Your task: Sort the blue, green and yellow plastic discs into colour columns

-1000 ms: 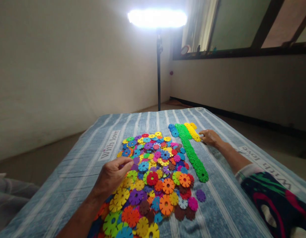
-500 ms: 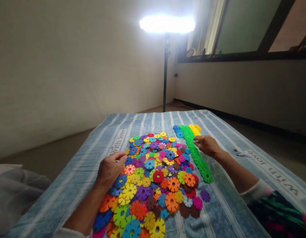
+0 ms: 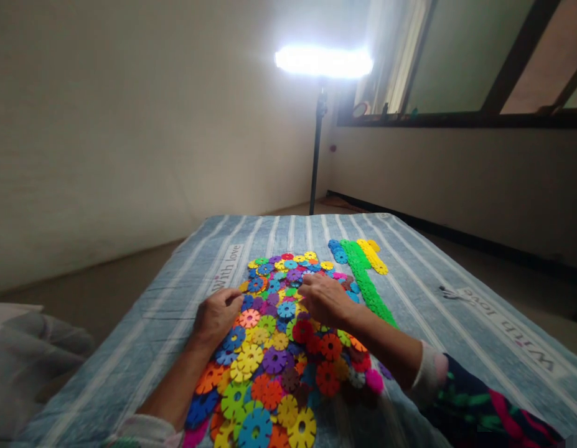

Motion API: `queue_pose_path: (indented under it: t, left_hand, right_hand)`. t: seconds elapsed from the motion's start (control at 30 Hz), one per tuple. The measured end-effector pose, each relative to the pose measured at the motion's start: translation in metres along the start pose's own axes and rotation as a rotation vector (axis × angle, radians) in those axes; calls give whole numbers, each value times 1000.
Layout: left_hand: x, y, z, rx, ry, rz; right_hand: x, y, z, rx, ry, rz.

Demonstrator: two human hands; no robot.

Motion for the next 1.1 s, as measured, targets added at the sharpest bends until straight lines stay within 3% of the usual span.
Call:
queue_pose_path:
  t: [0.33,0.9,1.1]
  left_hand:
    - [-2,4,4,-5,-8,7]
    - [1,7,5,-23,14,27]
    - [-1,7,10,-15,47,125]
  right_hand:
    - [-8,-24,11,-68,17,35]
    - [-10,-40,33,-84,44,-53]
    - [-10,-42,39,-60,37,-78]
Point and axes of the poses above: each hand's wrist, its own y-axis away from the middle knuckle, its own z-axis out of the palm, x = y × z, the point moved 2 cm from there along -y, towards the middle knuckle, and after that the axes turned 8 degrees about x, right-handed, at the moved point
